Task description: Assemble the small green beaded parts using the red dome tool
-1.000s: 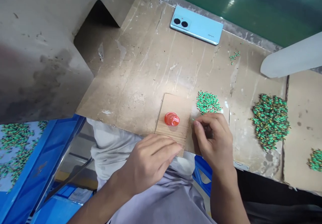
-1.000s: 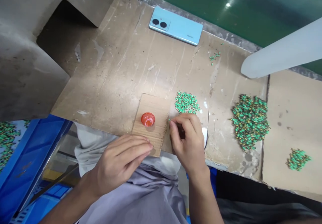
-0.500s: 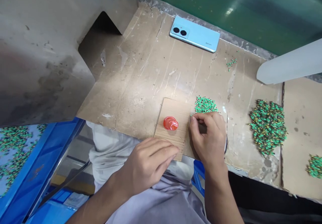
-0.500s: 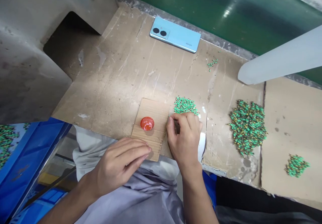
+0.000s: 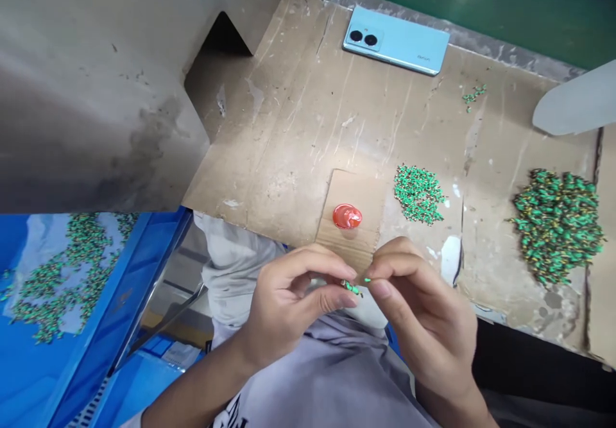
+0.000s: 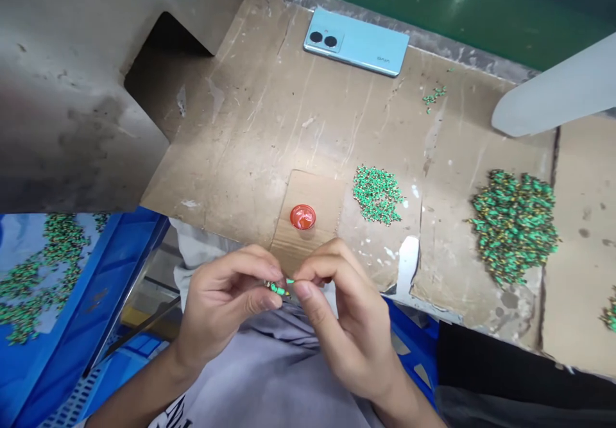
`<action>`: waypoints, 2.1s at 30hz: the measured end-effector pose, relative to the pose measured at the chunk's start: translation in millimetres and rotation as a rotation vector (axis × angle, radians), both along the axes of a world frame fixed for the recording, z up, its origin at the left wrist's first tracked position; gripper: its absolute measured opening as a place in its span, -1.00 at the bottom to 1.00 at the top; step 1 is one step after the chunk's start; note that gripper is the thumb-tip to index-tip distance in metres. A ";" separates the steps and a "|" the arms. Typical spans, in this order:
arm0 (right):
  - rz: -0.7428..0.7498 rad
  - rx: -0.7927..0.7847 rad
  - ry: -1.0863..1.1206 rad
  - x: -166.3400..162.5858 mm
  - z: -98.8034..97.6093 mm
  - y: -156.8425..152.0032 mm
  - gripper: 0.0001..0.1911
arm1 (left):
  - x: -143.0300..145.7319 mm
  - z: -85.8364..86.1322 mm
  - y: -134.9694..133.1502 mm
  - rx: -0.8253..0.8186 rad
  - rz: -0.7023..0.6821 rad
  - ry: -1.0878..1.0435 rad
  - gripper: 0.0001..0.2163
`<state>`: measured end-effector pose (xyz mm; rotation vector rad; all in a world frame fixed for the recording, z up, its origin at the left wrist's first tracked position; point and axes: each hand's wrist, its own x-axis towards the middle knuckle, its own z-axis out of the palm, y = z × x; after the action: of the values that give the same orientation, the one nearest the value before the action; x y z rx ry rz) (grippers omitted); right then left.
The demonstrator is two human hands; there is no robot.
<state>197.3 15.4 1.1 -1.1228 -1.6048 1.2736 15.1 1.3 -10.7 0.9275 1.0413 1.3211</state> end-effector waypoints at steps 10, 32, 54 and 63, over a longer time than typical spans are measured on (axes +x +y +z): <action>0.123 -0.034 0.008 2.5 5.4 -2.8 -0.90 | -3.2 4.1 -8.6 0.106 -0.016 0.090 -0.92; 0.138 -0.147 -0.050 5.8 17.8 -0.1 -0.86 | -3.4 1.5 -9.9 0.069 -0.065 0.065 -0.90; 0.208 -0.001 -0.066 3.4 22.3 -3.3 -0.90 | 0.3 -7.4 -14.4 0.136 0.032 -0.036 -0.85; 0.172 -0.081 -0.006 -3.3 17.7 -5.5 -0.88 | 2.8 -11.6 -15.7 0.290 0.084 0.033 -0.87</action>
<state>194.0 10.0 18.8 -1.0558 -1.6977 1.4590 17.9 -14.4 -22.3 1.1342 0.9369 1.5599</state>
